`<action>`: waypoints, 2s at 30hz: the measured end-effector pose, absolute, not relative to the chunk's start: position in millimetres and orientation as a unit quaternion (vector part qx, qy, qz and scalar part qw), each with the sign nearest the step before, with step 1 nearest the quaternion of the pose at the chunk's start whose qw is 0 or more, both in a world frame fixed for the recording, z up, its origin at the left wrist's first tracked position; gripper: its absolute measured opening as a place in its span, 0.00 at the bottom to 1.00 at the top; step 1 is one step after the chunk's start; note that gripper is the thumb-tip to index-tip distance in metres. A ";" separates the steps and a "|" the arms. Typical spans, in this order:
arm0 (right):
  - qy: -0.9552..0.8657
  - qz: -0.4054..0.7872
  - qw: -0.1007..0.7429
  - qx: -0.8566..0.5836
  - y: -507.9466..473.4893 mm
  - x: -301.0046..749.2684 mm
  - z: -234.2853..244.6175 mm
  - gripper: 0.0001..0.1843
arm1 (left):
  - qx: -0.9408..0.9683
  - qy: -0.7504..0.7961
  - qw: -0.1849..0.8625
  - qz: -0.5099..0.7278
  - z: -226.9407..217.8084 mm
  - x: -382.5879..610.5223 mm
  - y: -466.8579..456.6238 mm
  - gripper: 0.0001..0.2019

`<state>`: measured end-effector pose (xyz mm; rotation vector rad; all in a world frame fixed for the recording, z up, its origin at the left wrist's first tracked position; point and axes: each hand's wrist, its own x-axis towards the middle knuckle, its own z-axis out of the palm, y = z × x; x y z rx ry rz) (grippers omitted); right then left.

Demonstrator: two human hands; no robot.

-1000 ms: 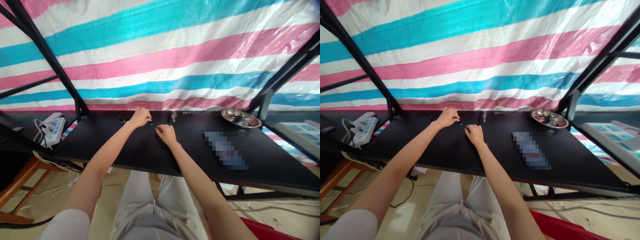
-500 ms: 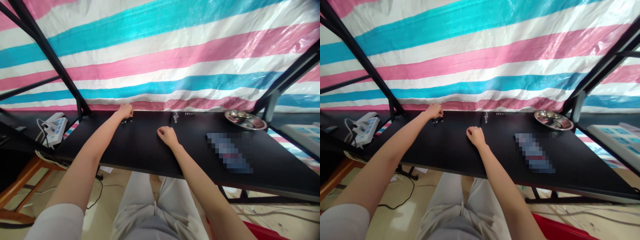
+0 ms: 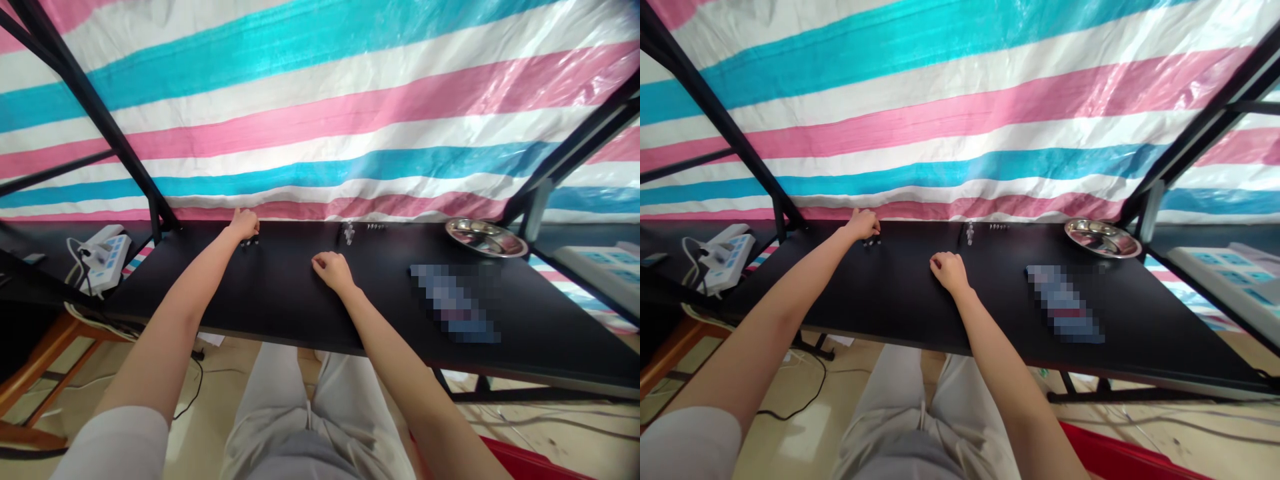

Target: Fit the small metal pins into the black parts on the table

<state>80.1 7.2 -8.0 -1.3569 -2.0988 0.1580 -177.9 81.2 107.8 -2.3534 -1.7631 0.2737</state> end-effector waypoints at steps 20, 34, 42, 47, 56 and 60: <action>-0.790 0.073 0.294 -0.533 7.5 82.2 -4.0 0.10 | -0.784 -0.613 0.067 0.077 105.4 -181.6 85.7 0.08; -0.685 0.027 0.261 -0.679 10.4 100.7 -1.3 0.12 | -0.891 -0.447 0.058 -0.042 69.4 -74.7 53.3 0.21; -0.620 0.010 0.285 -0.731 15.5 108.9 -9.5 0.17 | -0.879 -0.471 0.013 -0.069 23.8 -20.8 49.9 0.29; -0.629 0.014 0.275 -0.727 18.6 108.0 -17.5 0.20 | -0.864 -0.497 0.021 -0.083 14.5 -3.7 60.1 0.27; -0.638 0.022 0.254 -0.727 25.4 105.4 -28.1 0.23 | -0.857 -0.494 0.077 -0.126 16.8 1.9 64.6 0.14; -0.634 0.049 0.226 -0.738 28.4 104.1 -24.7 0.25 | -0.846 -0.510 0.069 -0.142 16.9 -3.0 60.7 0.11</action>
